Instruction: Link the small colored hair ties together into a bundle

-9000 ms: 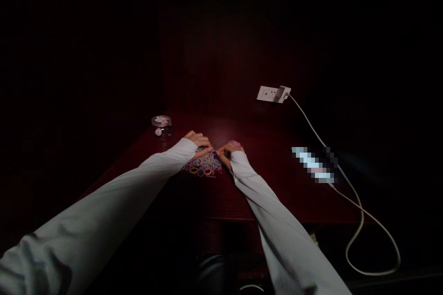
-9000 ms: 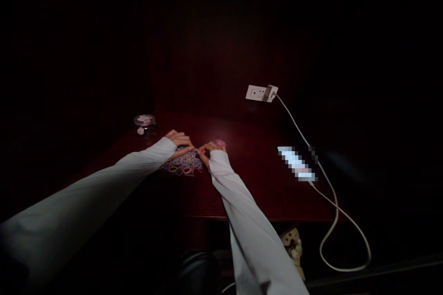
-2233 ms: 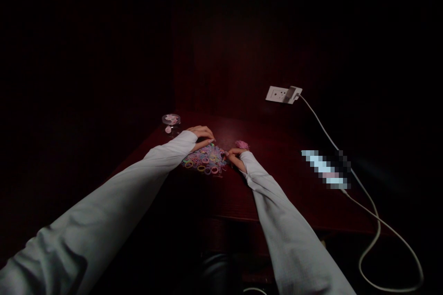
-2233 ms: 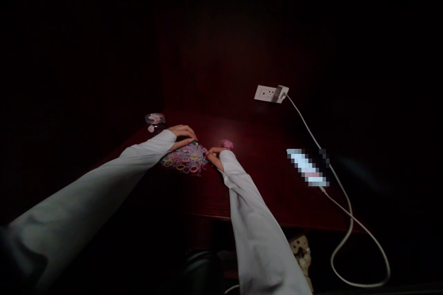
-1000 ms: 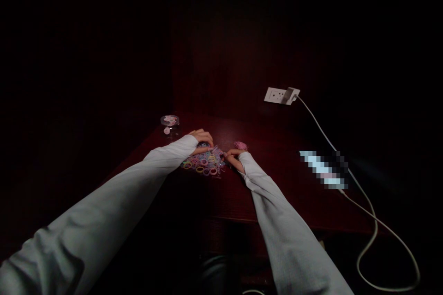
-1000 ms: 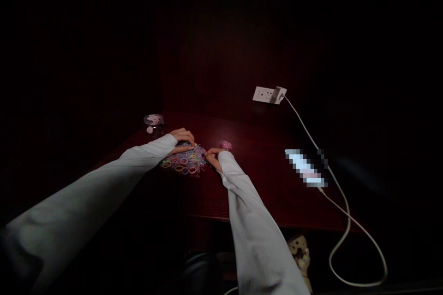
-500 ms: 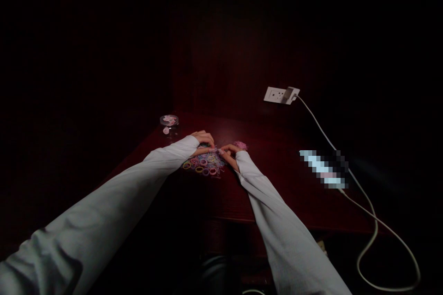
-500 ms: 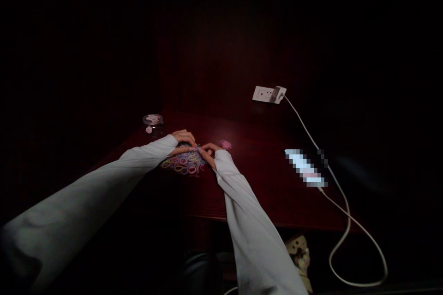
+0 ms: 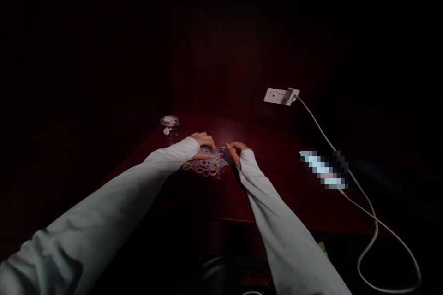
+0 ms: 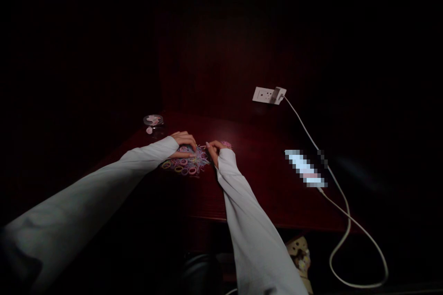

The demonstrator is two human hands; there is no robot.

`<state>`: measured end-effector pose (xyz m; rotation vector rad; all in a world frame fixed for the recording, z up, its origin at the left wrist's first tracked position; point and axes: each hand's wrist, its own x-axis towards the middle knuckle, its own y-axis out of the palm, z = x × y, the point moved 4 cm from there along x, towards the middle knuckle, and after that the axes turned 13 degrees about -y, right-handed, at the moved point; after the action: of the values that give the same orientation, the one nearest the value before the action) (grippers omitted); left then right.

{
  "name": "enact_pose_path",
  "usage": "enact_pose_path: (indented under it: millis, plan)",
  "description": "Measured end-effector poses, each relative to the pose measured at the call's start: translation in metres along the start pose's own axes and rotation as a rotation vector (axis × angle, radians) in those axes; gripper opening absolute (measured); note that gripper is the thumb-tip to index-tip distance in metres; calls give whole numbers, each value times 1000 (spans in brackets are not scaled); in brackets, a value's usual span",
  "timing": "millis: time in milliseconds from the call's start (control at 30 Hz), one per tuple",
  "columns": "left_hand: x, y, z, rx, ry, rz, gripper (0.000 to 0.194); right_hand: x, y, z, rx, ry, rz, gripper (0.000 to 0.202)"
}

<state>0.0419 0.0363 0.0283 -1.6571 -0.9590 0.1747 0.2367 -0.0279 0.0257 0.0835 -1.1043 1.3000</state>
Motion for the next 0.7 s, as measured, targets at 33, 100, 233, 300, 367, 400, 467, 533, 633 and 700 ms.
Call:
enact_pose_path:
  millis: [33,100,233,300,367,400,467,533,633,700]
  plan:
    - [1,2,0,-1,-6,-4,30,0,0,2,0,-2,-2,56]
    - [2,3,-1,-9,-11,-18,33,1,0,5,-4,-6,-2,58]
    - [2,2,-9,-32,-11,-74,34,1,1,12,-31,-12,5,59]
    - [2,2,-13,-42,-18,-110,33,0,1,14,-35,-19,8,59]
    - [2,4,-14,-41,-30,-129,37,0,2,15,-27,-24,9,60]
    - [3,5,-14,-35,-35,-128,39,-1,1,15,-24,-25,11,61]
    - [3,6,-13,-16,-36,-123,41,-1,2,16,-29,-26,28,61]
    - [3,6,-13,1,-27,-137,40,-1,3,17,-48,-24,50,60]
    - [2,4,-15,19,-20,-177,35,-1,4,19,-78,-22,61,55]
    - [2,2,-15,32,-17,-189,30,0,1,17,-102,-8,35,52]
